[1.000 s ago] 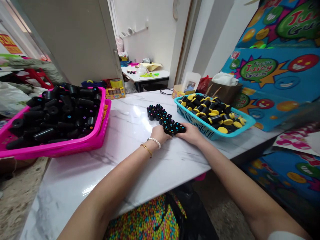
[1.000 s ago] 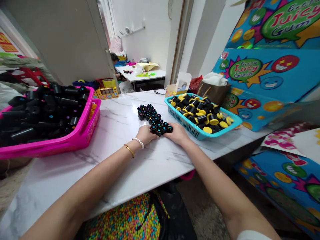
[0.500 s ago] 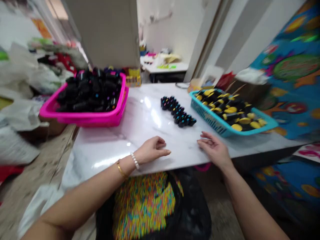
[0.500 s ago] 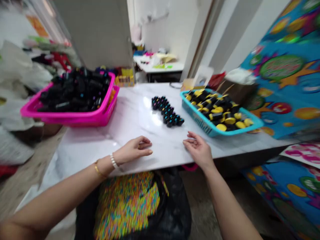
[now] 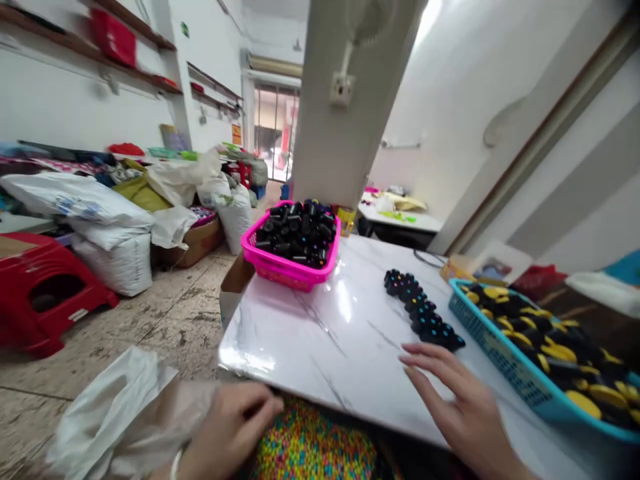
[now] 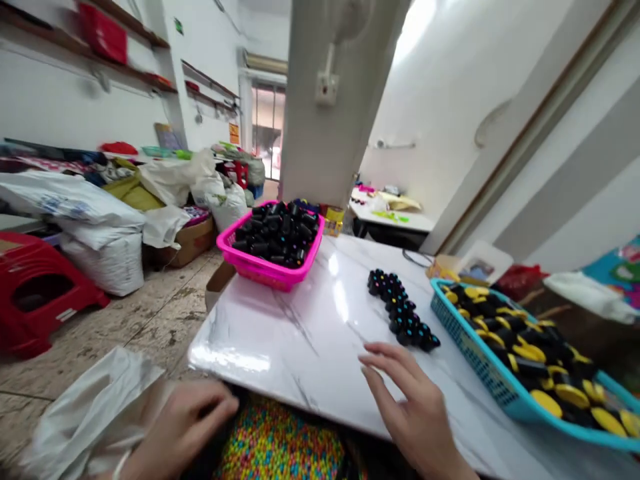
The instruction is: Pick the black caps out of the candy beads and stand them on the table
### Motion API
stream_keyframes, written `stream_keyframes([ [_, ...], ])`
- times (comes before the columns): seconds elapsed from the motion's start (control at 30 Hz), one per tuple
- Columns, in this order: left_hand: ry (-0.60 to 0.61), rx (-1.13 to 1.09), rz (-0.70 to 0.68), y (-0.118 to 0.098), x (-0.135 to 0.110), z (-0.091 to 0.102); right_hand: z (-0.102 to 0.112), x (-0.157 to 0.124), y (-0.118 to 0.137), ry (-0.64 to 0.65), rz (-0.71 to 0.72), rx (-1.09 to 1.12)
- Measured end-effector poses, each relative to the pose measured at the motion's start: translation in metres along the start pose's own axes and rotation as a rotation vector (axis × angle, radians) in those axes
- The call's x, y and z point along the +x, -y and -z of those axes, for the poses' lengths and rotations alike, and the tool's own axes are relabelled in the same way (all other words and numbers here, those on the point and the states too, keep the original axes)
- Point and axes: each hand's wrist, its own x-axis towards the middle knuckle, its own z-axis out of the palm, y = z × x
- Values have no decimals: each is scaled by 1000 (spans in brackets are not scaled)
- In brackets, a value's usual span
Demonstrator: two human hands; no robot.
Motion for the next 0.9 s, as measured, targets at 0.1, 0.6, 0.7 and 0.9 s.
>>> stream_keyframes([
  [0.1, -100, 88, -37, -7, 57, 19, -43, 98, 22, 83, 98, 77],
  [0.6, -217, -405, 37, 28, 75, 31, -178, 209, -19, 324, -675, 416],
  [0.7, -237, -479, 74, 28, 78, 30, -179, 205, -21, 410, -739, 479],
  [0.9, -209, -454, 118, 24, 89, 45, -169, 217, -23, 299, -667, 469],
])
